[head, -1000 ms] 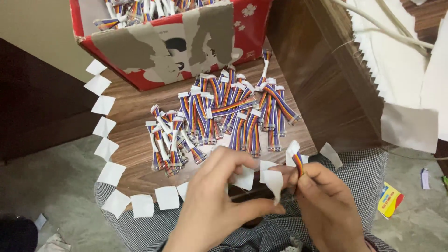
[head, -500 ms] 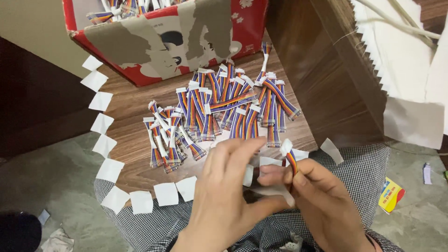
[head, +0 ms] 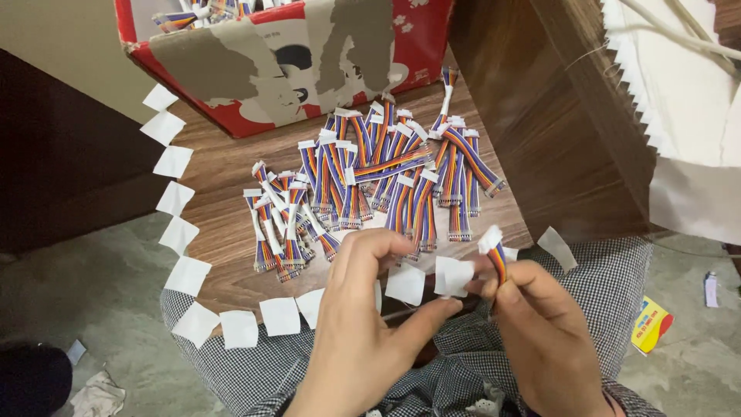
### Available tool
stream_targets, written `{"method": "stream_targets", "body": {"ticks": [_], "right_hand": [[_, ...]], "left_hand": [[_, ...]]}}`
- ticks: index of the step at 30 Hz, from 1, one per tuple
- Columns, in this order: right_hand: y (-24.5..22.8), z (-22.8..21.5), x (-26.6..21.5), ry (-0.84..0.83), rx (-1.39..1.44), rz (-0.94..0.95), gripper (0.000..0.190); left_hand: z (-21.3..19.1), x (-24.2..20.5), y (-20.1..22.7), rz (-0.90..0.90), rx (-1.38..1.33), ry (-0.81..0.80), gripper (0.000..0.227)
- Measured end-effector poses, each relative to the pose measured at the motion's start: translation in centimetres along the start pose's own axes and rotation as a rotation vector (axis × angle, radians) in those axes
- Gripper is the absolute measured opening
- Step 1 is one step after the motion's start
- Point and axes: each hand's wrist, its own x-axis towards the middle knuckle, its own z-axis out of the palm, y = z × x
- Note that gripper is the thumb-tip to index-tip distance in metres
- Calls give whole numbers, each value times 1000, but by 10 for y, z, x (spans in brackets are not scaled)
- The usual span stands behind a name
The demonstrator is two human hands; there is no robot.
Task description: Labeling small multi-colored ribbon cables with white adhesive stickers
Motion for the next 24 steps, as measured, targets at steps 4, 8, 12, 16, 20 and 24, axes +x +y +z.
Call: {"method": "stream_targets", "body": {"ticks": [4,8,12,16,20,24], "right_hand": [[4,-4,-3,-108,146,56,17],[-13,7,2,-215,136,12,16],[5,-10,-2,-79,126,41,17],[0,-6,-2,-102,79,-91,16],[-4,-1,-4,-190,210,-5,24],[-10,-1,-4,-116,96,71,23]], "left_hand": [[9,-6,-3,62,-88,41,37],[12,-8,-1,137,-21,107,20],[13,-7,-4,194,61,150,14],[13,-7,-7,306,245,271,13],[22,-12,-5,425,286,258,23],[20,-16,-10,432,302,212,30]]}}
